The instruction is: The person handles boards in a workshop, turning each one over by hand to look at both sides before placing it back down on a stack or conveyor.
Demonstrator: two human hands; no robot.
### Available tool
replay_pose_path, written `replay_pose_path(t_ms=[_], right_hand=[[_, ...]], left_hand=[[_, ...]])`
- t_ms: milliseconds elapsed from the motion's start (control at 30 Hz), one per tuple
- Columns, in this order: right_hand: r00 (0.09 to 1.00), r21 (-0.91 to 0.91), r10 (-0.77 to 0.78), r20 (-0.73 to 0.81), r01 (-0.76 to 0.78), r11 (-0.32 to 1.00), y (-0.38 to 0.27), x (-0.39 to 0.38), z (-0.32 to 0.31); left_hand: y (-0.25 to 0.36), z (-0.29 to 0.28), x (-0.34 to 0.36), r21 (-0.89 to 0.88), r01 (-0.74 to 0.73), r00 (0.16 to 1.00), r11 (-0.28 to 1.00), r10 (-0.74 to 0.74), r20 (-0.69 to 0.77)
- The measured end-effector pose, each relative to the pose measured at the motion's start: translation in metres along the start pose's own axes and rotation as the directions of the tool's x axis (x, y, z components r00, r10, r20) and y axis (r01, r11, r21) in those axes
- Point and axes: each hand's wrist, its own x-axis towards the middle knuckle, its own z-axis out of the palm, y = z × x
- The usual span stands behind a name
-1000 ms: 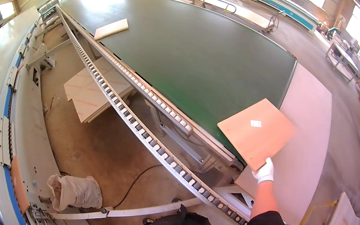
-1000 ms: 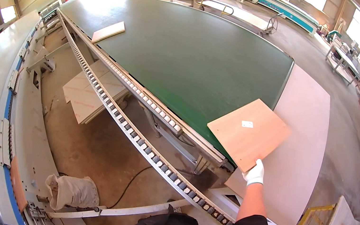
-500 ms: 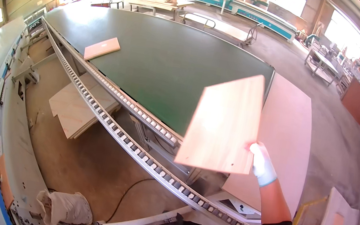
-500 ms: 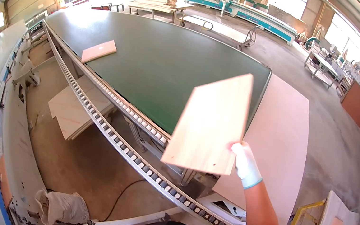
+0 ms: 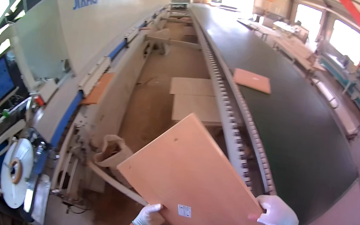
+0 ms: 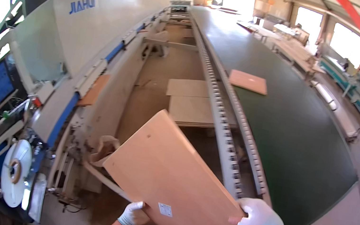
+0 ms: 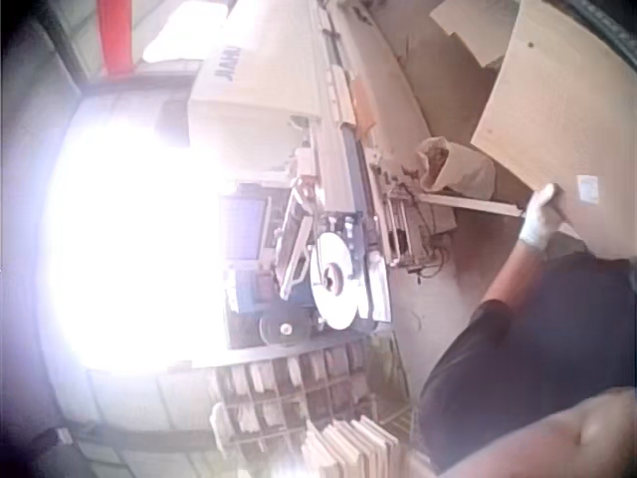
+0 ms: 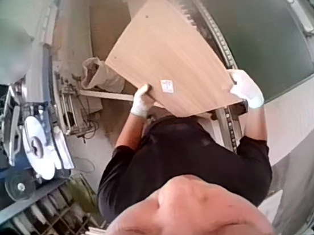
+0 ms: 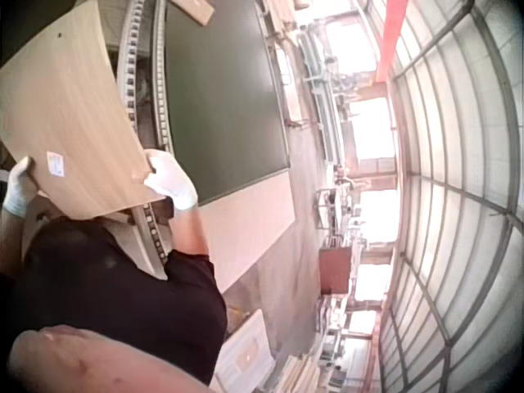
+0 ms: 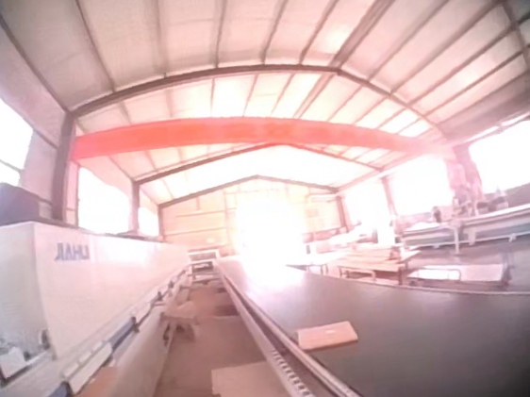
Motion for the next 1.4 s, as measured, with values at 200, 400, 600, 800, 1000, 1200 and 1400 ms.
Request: replay_pose_path(t_ms=[200, 400, 600, 800, 1000, 1200, 1400], right_hand=[[0.962, -0.002, -0.274, 0.014, 0.274, 0.962, -0.055, 0.109, 0.058], [0.926, -0.142, -0.362, -0.109, 0.346, 0.928, -0.069, 0.207, 0.157], [0.971, -0.054, -0.234, -0.052, 0.231, 0.971, -0.027, 0.238, 0.279], [0.89, -0.254, -0.14, 0.434, 0.27, 0.929, 0.024, 0.161, 0.343], [0.973, -0.056, 0.018, 0.231, -0.005, 0.998, 0.05, 0.139, 0.373], [0.976, -0.094, -0.021, 0.216, 0.042, 0.995, 0.034, 0.154, 0.39], [0.975, -0.063, 0.039, 0.217, -0.026, 0.998, 0.016, 0.174, 0.394]], left_hand=[[0.034, -0.061, -0.096, -0.007, -0.093, 0.987, 0.996, 0.091, -0.132], [0.032, -0.071, -0.16, -0.139, -0.293, 0.909, 0.946, 0.231, -0.348], [0.028, -0.121, -0.227, -0.09, -0.557, 0.661, 0.825, 0.376, -0.65], [0.05, -0.161, -0.324, 0.013, -0.832, 0.348, 0.555, 0.541, -0.766], [0.069, -0.204, -0.39, 0.212, -0.936, 0.01, 0.281, 0.623, -0.782], [0.086, -0.248, -0.425, 0.329, -0.917, -0.143, 0.226, 0.584, -0.799], [0.094, -0.267, -0.411, 0.297, -0.947, -0.178, 0.124, 0.568, -0.803]])
